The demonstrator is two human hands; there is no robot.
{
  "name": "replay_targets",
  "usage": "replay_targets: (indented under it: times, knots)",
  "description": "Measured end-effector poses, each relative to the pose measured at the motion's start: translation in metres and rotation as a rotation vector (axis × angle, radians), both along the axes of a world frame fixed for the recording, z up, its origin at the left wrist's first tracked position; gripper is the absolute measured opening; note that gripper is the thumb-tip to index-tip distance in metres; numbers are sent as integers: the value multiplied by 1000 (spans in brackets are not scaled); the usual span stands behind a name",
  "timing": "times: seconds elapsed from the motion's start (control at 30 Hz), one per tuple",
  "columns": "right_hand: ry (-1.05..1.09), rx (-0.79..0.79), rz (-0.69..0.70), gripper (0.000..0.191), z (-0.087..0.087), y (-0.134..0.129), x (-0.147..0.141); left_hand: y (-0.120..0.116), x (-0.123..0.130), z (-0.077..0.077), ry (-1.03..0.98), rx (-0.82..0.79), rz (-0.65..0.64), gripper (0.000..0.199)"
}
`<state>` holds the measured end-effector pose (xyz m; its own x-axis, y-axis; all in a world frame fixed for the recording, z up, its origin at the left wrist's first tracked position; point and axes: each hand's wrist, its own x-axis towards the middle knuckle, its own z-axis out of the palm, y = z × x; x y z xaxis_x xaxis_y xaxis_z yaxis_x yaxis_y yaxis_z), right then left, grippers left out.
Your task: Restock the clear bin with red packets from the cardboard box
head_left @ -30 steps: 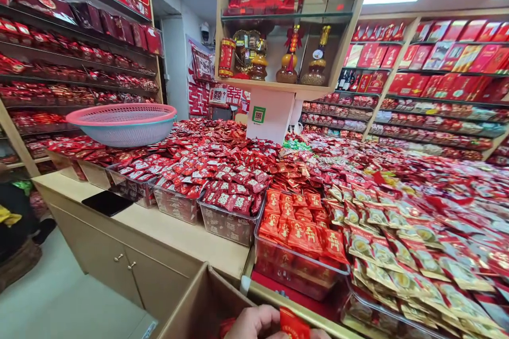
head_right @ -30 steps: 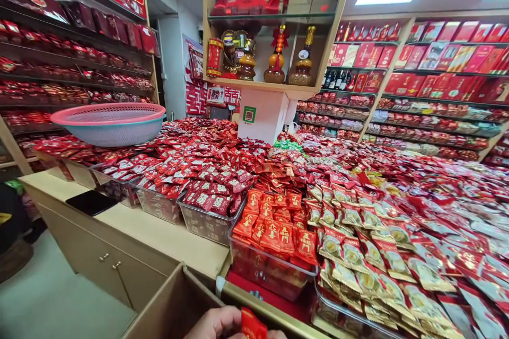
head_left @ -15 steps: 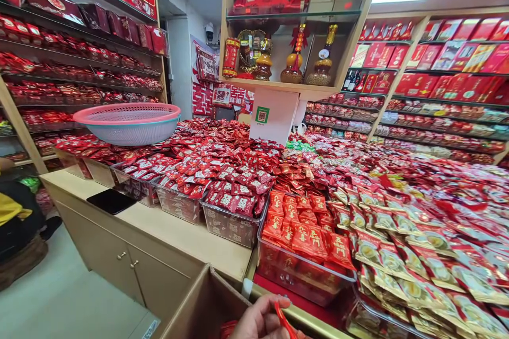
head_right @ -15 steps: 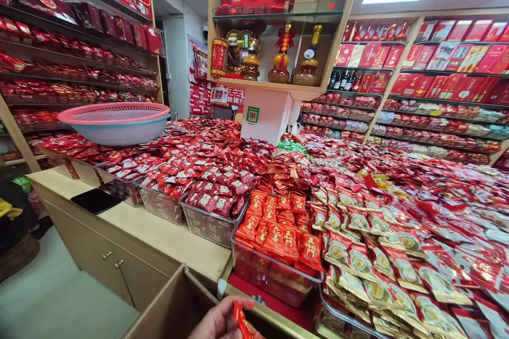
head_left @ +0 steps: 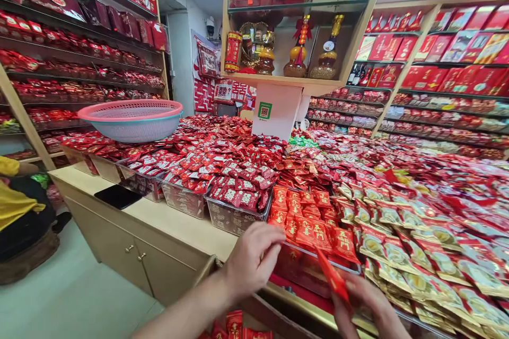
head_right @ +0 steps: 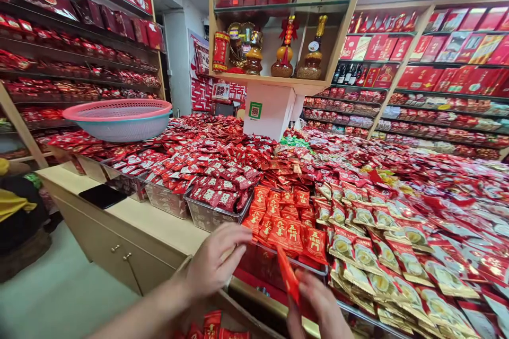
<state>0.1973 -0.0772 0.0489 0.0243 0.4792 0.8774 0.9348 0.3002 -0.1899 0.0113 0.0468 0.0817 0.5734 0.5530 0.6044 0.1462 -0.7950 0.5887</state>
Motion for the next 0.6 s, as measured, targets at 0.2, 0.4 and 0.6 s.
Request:
replay_targets:
  times: [0.2, 0.4, 0.6]
  knots:
    - [-127, -144, 6, 7, 27, 61, -3, 49, 17, 1, 452, 300, 14, 39]
    - [-139, -420, 40, 15, 19, 92, -7, 37, 15, -10, 461, 374, 122, 42]
    - [-142, -493, 127, 15, 24, 88, -1, 34, 14, -10, 506, 371, 136, 46]
